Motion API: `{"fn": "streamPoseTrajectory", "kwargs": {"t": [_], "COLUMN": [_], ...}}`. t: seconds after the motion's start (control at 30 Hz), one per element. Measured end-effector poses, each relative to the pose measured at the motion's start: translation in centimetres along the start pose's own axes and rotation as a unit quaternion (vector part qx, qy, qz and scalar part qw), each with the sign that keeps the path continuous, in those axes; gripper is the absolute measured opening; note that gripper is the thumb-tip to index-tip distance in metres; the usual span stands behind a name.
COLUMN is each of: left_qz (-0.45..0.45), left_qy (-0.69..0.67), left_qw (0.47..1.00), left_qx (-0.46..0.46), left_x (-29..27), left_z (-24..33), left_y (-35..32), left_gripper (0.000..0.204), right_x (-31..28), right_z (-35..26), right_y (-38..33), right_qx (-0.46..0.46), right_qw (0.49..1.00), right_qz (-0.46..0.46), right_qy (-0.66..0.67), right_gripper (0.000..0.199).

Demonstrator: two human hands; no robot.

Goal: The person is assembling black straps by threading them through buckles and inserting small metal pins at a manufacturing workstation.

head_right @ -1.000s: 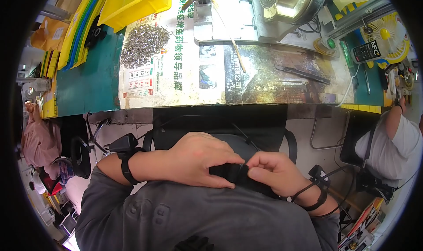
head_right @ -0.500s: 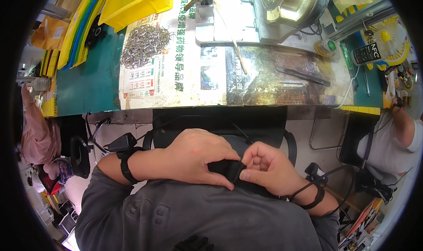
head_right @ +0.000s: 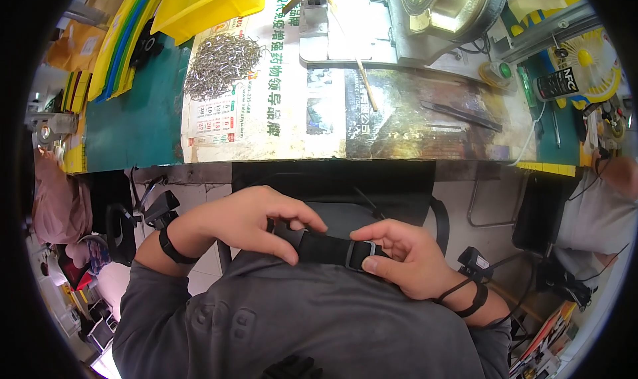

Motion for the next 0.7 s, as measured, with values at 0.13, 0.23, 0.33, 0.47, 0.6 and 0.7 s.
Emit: {"fn": "streamPoseTrajectory", "kwargs": {"t": [0.13, 0.23, 0.33, 0.47, 0.6, 0.7], "left_qz": [-0.06, -0.067, -0.043, -0.06, -0.029, -0.032], "left_qy": [-0.071, -0.099, -0.067, -0.076, -0.112, -0.209], "left_qw": [0.992, 0.988, 0.995, 0.986, 0.983, 0.963], "left_qx": [-0.09, -0.102, -0.059, -0.135, -0.145, -0.169], "left_x": [-0.4, -0.2, 0.2, 0.7, 0.0, 0.1], "left_z": [-1.5, -1.9, -2.1, -1.7, -1.7, -2.0], "left_y": [-1.0, -1.4, -0.9, -0.5, -0.9, -1.0], "left_gripper": [0.049, 0.045, 0.034, 0.023, 0.016, 0.013], "right_x": [0.4, 0.8, 0.4, 0.6, 0.5, -0.1], "right_z": [0.2, 0.3, 0.8, 0.1, 0.1, 0.1], "right_y": [0.0, 0.1, 0.2, 0.4, 0.0, -0.5], "right_qx": [-0.048, -0.043, -0.057, -0.038, 0.018, 0.05], "right_qw": [0.999, 0.999, 0.998, 0.999, 1.0, 0.998], "right_qz": [-0.014, -0.017, -0.022, 0.0, -0.012, -0.02], "right_qy": [-0.007, -0.026, -0.014, -0.021, -0.005, -0.015], "right_gripper": [0.039, 0.039, 0.04, 0.043, 0.05, 0.055]}}
Point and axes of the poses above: each hand's wrist, its own y-axis towards the middle knuckle, its own x-axis out of the palm, z = x × y, the point moved 4 cm from there along y, towards the middle knuckle, and after that the axes turned 11 degrees about -z, right-handed, at the moved point
